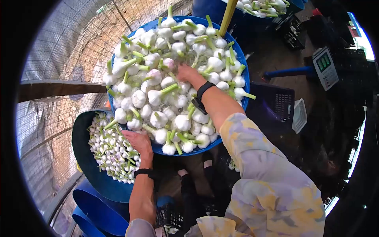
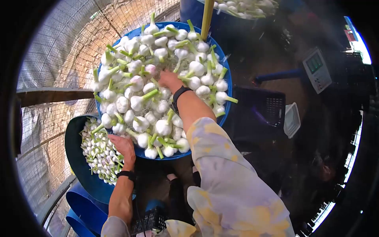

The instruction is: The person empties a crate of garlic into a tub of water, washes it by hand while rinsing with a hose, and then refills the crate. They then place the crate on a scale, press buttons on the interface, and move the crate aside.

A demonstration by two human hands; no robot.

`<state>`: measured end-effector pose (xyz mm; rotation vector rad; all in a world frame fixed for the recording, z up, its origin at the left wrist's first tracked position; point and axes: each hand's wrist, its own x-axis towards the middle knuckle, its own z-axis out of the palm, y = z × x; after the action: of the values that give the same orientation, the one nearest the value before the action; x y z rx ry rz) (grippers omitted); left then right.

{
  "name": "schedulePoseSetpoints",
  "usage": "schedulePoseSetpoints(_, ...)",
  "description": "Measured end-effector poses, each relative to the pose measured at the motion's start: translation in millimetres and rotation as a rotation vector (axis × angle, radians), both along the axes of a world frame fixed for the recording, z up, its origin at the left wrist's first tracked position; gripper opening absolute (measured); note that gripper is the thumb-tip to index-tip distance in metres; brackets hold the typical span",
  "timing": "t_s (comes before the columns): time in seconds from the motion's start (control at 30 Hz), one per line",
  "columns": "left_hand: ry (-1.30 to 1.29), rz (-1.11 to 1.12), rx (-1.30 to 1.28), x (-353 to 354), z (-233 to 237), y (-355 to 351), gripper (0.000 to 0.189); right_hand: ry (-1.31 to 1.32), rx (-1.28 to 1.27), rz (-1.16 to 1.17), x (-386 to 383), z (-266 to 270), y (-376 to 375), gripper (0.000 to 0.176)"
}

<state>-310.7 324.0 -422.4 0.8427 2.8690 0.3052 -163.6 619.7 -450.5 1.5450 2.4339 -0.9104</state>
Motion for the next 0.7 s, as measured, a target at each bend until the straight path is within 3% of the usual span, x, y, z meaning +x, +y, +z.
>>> schedulePoseSetpoints(0.03,-0.025,0.020,0.007,9,5,-2,0.087,-0.004,-0.288,0.056,5,8,-2,0.073)
schedulePoseSetpoints(0.07,-0.050,0.040,0.014,15,8,-3,0.084,-0.013,-0.292,0.051,18,13,-7,0.073)
schedulePoseSetpoints(0.13,-0.035,-0.018,-0.046,-2,-6,-6,0.081,0.398,-0.126,0.017,53,105,-49,0.066)
schedulePoseSetpoints(0.2,-0.023,-0.007,-0.009,-2,-3,-9,0.078,0.031,0.562,-0.041,102,146,-110,0.072)
schedulePoseSetpoints(0.27,-0.007,-0.037,0.057,2,-1,-7,0.076,-0.043,0.179,-0.416,138,106,-139,0.085)
schedulePoseSetpoints(0.3,-0.099,0.026,0.063,4,12,-7,0.073,-0.118,0.243,-0.396,137,70,-150,0.089)
schedulePoseSetpoints(0.33,0.024,0.003,0.055,1,-1,-14,0.071,-0.193,0.309,-0.376,133,41,-157,0.093)
schedulePoseSetpoints(0.4,0.043,-0.018,0.029,2,-9,-14,0.068,-0.023,0.165,-0.482,126,11,-146,0.088)
schedulePoseSetpoints(0.43,0.035,-0.012,0.030,1,-4,-16,0.065,-0.059,0.196,-0.420,129,-25,-145,0.083)
schedulePoseSetpoints(0.47,0.059,-0.001,0.005,1,-5,-21,0.064,-0.253,0.011,-0.230,143,-73,-136,0.071)
schedulePoseSetpoints(0.5,0.061,0.009,0.018,4,-3,-25,0.066,-0.302,-0.177,-0.043,144,-82,-118,0.059)
schedulePoseSetpoints(0.53,0.062,0.018,0.031,7,2,-27,0.068,-0.285,-0.175,-0.016,140,-65,-110,0.059)
schedulePoseSetpoints(0.6,0.112,-0.016,0.044,7,6,-30,0.074,-0.253,-0.067,-0.111,119,20,-100,0.052)
schedulePoseSetpoints(0.67,0.086,-0.016,-0.019,4,6,-36,0.085,0.110,0.158,-0.347,45,132,-133,0.054)
schedulePoseSetpoints(0.7,0.073,-0.008,0.008,3,10,-34,0.088,0.213,0.343,-0.127,10,133,-146,0.057)
